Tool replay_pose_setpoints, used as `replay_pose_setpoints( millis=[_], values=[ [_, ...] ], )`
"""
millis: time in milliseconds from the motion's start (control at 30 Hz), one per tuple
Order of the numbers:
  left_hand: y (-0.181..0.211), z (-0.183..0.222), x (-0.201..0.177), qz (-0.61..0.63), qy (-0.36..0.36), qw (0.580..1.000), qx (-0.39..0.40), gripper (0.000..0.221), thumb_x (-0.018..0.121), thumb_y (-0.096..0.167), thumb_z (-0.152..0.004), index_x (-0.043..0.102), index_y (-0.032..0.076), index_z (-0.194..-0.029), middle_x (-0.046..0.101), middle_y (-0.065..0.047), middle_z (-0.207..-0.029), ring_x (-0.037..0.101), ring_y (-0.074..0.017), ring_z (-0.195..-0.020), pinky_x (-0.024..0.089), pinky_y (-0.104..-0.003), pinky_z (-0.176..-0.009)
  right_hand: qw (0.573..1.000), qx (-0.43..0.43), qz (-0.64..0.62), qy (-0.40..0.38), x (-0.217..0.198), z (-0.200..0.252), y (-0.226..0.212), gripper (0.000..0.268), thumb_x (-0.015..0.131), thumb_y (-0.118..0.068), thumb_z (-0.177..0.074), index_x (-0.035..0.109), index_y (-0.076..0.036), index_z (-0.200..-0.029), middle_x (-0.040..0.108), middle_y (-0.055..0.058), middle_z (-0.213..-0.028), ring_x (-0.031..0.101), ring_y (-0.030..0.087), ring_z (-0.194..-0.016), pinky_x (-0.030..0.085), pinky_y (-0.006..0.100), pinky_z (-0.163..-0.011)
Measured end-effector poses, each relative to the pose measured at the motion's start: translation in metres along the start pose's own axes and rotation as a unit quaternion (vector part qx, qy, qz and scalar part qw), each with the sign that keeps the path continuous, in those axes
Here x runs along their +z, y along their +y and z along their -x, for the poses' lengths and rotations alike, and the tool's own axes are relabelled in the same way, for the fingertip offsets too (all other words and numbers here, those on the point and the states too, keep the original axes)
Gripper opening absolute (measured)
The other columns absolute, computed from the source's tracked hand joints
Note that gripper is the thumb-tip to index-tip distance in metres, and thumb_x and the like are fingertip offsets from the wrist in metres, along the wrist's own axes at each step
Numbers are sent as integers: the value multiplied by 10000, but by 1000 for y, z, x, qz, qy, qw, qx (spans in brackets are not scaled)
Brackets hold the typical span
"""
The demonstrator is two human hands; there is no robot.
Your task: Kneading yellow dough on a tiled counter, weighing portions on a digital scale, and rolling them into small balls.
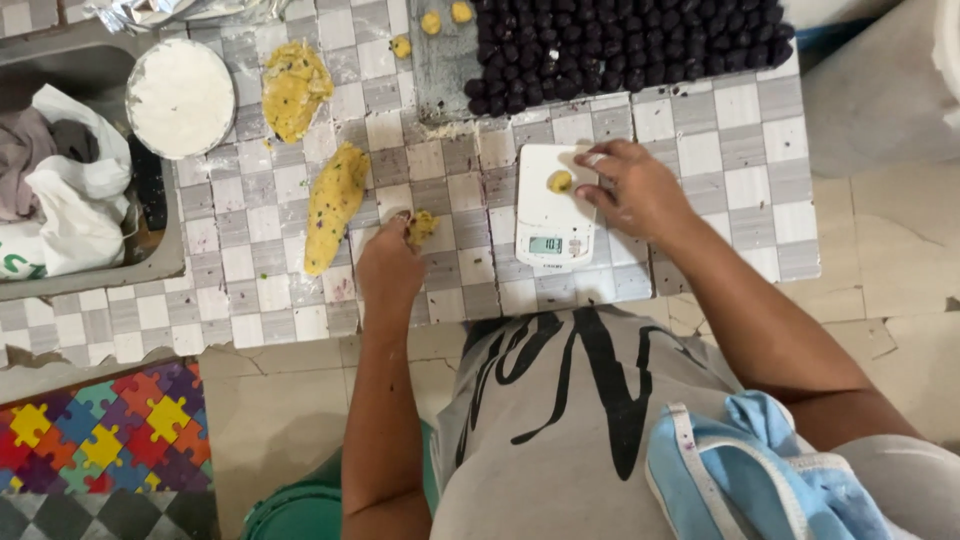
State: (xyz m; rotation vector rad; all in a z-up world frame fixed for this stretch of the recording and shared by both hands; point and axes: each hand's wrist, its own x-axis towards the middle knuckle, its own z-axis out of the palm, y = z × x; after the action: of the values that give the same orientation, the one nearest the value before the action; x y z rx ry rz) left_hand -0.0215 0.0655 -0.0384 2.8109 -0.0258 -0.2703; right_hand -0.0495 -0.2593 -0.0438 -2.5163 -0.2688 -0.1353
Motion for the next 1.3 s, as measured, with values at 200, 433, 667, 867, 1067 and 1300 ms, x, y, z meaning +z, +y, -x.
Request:
replay_pose_setpoints(
  millis=[200, 433, 667, 867, 1067, 1300],
  values=[
    [5, 8, -13, -40, 135, 987, 74, 266, 619, 85, -817, 643, 76, -1082, 638, -146, -840, 650, -341, -742, 537, -431, -617, 995, 47, 82, -27, 27, -7, -24, 449, 685, -387, -812, 628, -160, -1194, 602, 139, -1038, 598, 354, -979, 509, 439, -784],
    [6, -5, -26, 254, 73, 952, 157, 210, 631, 218, -842, 664, 81, -999, 654, -142, -846, 637, -326, -748, 506, -391, -635, 997, 62, 44, 0, 58, -12, -44, 254, 708, -263, -766, 683, -152, -993, 609, 69, -958, 635, 307, -832, 526, 390, -692],
    [28, -13, -61, 443, -241, 858, 103, 244, 685, 281, -808, 698, 57, -903, 677, -106, -754, 646, -189, -685, 519, -323, -621, 989, -56, -80, 109, 43, -26, -154, 195, 671, -163, -818, 665, -90, -998, 619, 107, -1033, 648, 312, -876, 532, 341, -701],
    [5, -29, -52, 419, -218, 860, 191, 184, 686, 263, -731, 661, 83, -755, 615, -80, -619, 588, -178, -595, 456, -293, -545, 992, -3, -60, 112, 69, -21, -146, 99, 705, -171, -770, 639, -99, -787, 629, 86, -1027, 651, 301, -872, 533, 359, -677],
    [-19, -51, -41, -29, -116, 930, 348, 264, 716, 199, -730, 624, 78, -945, 602, -106, -856, 626, -297, -797, 510, -409, -660, 970, 163, 149, 97, 50, -8, -96, 374, 759, -162, -727, 679, -88, -1085, 624, 125, -1078, 622, 341, -939, 522, 427, -756],
    [-11, -53, -59, 104, -271, 943, 162, 153, 624, 39, -819, 577, 26, -964, 561, -124, -1057, 627, -219, -872, 601, -272, -732, 953, 254, 29, 159, 9, 15, -115, 297, 681, -94, -887, 631, 55, -1139, 572, 232, -1118, 599, 353, -838, 502, 446, -688]
  ],
)
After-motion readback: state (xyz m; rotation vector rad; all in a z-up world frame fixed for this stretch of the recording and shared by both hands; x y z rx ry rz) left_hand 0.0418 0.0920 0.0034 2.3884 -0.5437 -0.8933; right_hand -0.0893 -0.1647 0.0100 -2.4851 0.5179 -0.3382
